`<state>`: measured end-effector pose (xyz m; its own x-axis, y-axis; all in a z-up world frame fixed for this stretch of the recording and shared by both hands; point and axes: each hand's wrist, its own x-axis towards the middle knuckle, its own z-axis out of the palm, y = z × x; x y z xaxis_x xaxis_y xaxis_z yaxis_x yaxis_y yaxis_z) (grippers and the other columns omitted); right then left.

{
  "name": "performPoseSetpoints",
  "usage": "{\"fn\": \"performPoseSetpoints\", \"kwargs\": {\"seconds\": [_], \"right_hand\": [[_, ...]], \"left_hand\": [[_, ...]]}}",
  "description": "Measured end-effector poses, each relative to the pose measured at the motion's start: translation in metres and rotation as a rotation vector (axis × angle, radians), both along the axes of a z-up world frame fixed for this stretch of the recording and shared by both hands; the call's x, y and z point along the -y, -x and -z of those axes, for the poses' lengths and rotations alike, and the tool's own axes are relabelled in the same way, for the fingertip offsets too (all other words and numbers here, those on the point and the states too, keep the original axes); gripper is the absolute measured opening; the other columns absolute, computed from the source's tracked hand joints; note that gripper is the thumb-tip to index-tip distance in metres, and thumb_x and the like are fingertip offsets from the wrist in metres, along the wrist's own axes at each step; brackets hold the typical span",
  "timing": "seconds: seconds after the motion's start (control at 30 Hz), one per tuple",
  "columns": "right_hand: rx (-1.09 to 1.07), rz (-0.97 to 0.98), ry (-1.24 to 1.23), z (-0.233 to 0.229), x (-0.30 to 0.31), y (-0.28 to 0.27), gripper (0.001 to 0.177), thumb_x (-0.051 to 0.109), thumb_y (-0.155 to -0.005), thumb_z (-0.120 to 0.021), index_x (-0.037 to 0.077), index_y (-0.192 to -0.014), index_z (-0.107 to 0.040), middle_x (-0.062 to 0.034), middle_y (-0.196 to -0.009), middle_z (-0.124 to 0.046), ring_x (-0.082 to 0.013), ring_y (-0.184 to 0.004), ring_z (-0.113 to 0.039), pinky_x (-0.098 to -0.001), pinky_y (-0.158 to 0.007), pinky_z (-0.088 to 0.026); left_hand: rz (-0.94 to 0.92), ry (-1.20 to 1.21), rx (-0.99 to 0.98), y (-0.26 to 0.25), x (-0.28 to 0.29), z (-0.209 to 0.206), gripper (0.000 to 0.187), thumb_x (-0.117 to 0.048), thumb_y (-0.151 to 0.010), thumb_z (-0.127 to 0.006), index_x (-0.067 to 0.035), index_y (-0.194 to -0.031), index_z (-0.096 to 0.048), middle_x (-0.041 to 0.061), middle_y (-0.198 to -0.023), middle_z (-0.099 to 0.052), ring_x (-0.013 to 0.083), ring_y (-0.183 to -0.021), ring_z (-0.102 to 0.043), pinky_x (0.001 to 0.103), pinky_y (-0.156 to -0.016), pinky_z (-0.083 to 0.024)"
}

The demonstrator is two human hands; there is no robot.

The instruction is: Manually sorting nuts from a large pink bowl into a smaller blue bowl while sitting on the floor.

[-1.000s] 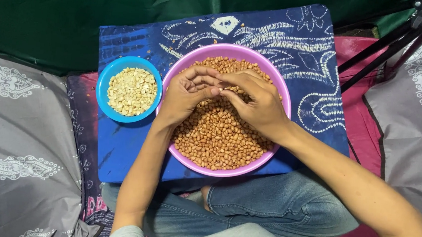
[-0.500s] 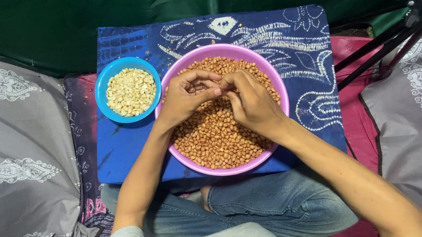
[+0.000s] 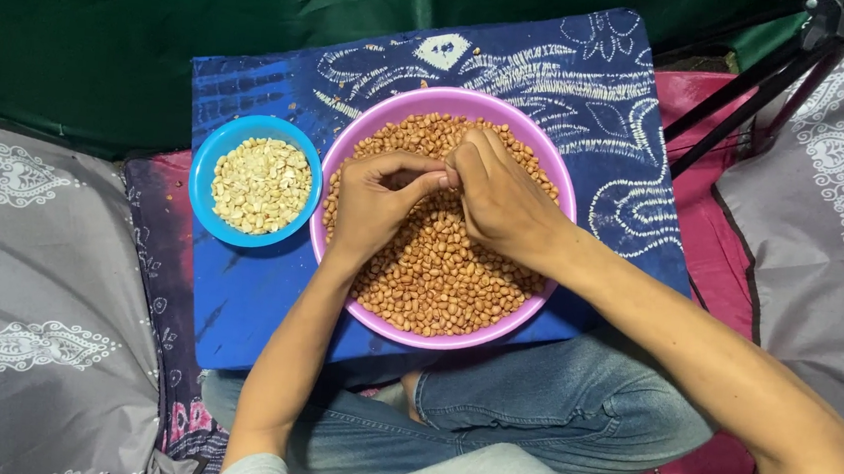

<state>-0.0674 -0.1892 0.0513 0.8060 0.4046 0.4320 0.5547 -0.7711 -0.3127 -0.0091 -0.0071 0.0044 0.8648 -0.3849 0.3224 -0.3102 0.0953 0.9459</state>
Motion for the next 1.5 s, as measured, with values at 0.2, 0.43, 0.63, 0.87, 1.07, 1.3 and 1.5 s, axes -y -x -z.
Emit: {"fn": "performPoseSetpoints", "kwargs": {"seconds": [0.2, 0.43, 0.63, 0.87, 1.07, 1.3, 1.5], "right_hand": [[-0.016, -0.016, -0.028, 0.001, 0.003, -0.001, 0.02, -0.011, -0.087, -0.048, 0.005, -0.098, -0.048, -0.0081, -0.083, -0.042, -0.0327, -0.08, -0.054, -0.0398, -0.071, -0.048], [-0.047, -0.034, -0.081, -0.022, -0.001, 0.005, 0.015, -0.008, -0.091, -0.055, 0.0, -0.102, -0.049, -0.0129, -0.083, -0.051, -0.0363, -0.082, -0.061, -0.0424, -0.073, -0.054], [-0.085, 0.021, -0.291, -0.041, -0.009, 0.01, 0.024, -0.011, -0.092, -0.064, -0.003, -0.113, -0.056, -0.0179, -0.088, -0.066, -0.0342, -0.081, -0.07, -0.0414, -0.076, -0.059], [-0.159, 0.038, -0.386, -0.034, -0.017, 0.007, 0.029, -0.006, -0.089, -0.073, 0.001, -0.115, -0.06, -0.0153, -0.091, -0.071, -0.0327, -0.085, -0.073, -0.0412, -0.074, -0.06], [-0.375, 0.043, -0.58, -0.043, -0.037, 0.0, 0.031, -0.005, -0.087, -0.078, 0.002, -0.113, -0.063, -0.0112, -0.092, -0.071, -0.0205, -0.084, -0.07, -0.0314, -0.078, -0.059], [-0.545, -0.019, -0.768, -0.046, -0.089, -0.03, 0.037, -0.006, -0.087, -0.079, 0.004, -0.119, -0.063, -0.0065, -0.095, -0.072, -0.0104, -0.088, -0.069, -0.0208, -0.084, -0.058], [-0.513, -0.23, -0.69, -0.048, -0.136, -0.068, 0.031, -0.012, -0.092, -0.068, -0.005, -0.12, -0.058, -0.0124, -0.101, -0.072, -0.0156, -0.09, -0.069, -0.0245, -0.084, -0.059]], "left_hand": [[0.071, 0.045, -0.069, -0.003, -0.001, -0.007, 0.014, 0.0, -0.082, -0.089, -0.006, -0.093, -0.083, 0.01, -0.082, -0.079, 0.0103, -0.073, -0.072, 0.023, -0.064, -0.06], [0.103, 0.096, -0.138, -0.004, -0.007, -0.014, 0.013, 0.001, -0.085, -0.085, -0.001, -0.096, -0.079, 0.009, -0.085, -0.076, 0.0116, -0.078, -0.071, 0.025, -0.07, -0.061], [0.186, 0.087, -0.083, -0.002, -0.013, -0.024, 0.007, -0.001, -0.093, -0.079, 0.0, -0.099, -0.076, 0.01, -0.091, -0.072, 0.0125, -0.087, -0.067, 0.029, -0.079, -0.06], [0.149, 0.068, -0.116, 0.011, -0.023, -0.031, 0.01, -0.003, -0.093, -0.079, -0.001, -0.102, -0.075, 0.007, -0.087, -0.071, 0.0101, -0.086, -0.066, 0.027, -0.079, -0.059], [0.068, 0.063, -0.083, 0.021, -0.044, -0.039, 0.01, -0.005, -0.094, -0.079, -0.004, -0.102, -0.074, 0.006, -0.084, -0.072, 0.0088, -0.085, -0.065, 0.028, -0.08, -0.058], [-0.14, -0.024, 0.075, 0.016, -0.097, -0.054, 0.008, -0.006, -0.096, -0.077, -0.007, -0.103, -0.074, 0.008, -0.086, -0.078, 0.01, -0.085, -0.073, 0.03, -0.082, -0.06], [-0.271, -0.145, 0.128, 0.006, -0.149, -0.068, 0.01, 0.002, -0.095, -0.069, 0.004, -0.104, -0.065, 0.011, -0.098, -0.076, 0.0186, -0.09, -0.076, 0.026, -0.082, -0.061]]}}
